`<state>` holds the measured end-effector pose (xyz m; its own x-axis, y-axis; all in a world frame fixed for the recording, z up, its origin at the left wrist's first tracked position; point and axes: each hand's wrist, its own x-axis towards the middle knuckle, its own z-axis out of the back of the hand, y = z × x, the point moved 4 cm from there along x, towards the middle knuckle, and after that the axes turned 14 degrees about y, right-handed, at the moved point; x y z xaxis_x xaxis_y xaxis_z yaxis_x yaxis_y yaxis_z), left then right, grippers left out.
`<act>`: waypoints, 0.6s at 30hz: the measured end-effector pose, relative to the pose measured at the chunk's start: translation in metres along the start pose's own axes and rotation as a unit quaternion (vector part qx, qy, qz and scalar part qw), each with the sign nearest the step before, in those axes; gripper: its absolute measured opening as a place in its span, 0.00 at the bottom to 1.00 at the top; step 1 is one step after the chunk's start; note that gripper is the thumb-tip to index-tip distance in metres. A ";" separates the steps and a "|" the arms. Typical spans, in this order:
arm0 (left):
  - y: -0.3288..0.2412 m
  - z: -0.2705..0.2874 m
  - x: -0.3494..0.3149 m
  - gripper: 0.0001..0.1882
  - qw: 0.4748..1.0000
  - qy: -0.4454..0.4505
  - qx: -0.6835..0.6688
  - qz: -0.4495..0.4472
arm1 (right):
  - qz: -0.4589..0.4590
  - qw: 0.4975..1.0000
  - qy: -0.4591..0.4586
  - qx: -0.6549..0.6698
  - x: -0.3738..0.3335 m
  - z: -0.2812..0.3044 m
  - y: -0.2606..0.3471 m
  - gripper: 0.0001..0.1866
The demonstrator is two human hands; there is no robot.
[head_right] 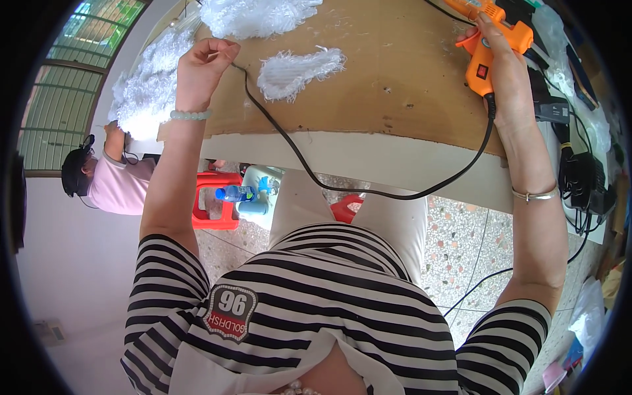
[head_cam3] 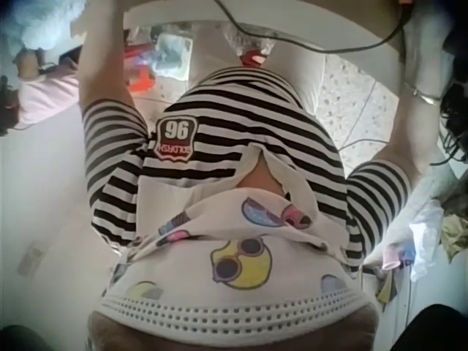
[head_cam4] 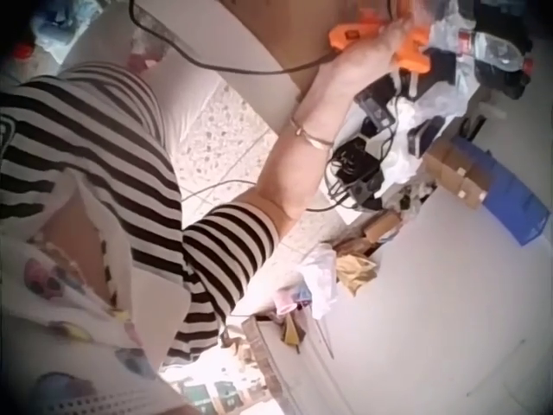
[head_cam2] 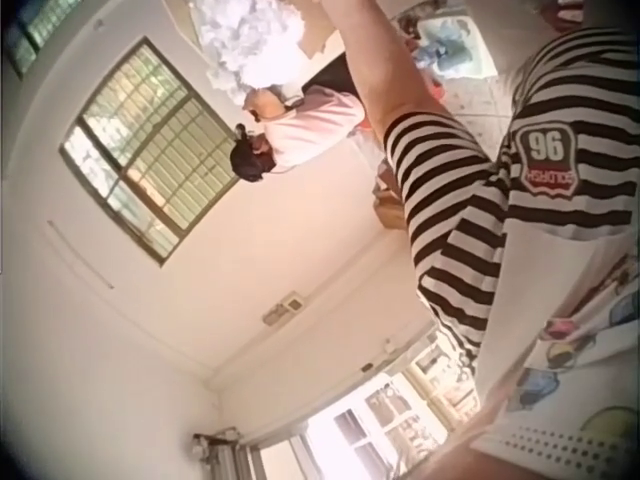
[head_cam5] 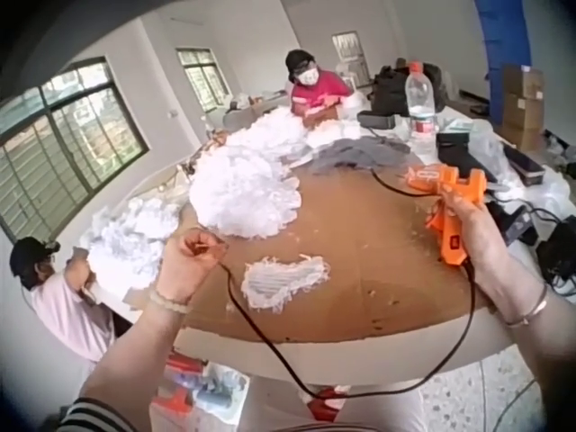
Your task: Use a hot glue gun to apply adhesive to white fibrous material while crafting.
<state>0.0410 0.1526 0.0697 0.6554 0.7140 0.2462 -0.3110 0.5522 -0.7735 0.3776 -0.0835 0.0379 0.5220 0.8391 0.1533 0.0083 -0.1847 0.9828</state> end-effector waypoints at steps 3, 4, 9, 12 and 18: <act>-0.002 0.000 -0.015 0.08 0.997 0.006 0.078 0.027 | -0.021 1.000 0.001 -0.011 0.002 0.005 -0.004 0.16; -0.004 -0.002 -0.020 0.08 0.997 0.003 0.077 0.030 | -0.021 1.000 0.004 -0.013 0.002 0.003 -0.003 0.16; -0.028 -0.025 -0.040 0.11 0.952 0.057 0.217 -0.209 | -0.019 0.999 -0.015 0.037 -0.002 -0.004 0.000 0.17; -0.041 -0.038 -0.050 0.13 0.953 0.082 0.235 -0.171 | -0.015 0.999 -0.013 0.033 -0.003 -0.006 0.003 0.16; -0.036 -0.053 -0.037 0.25 0.920 0.090 0.323 -0.204 | -0.027 0.999 -0.027 0.018 -0.005 -0.008 0.004 0.16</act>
<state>0.0646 0.0839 0.0572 0.8932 0.3402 0.2939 -0.3201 0.9403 -0.1157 0.3682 -0.0847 0.0419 0.5652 0.8197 0.0934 0.0686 -0.1595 0.9848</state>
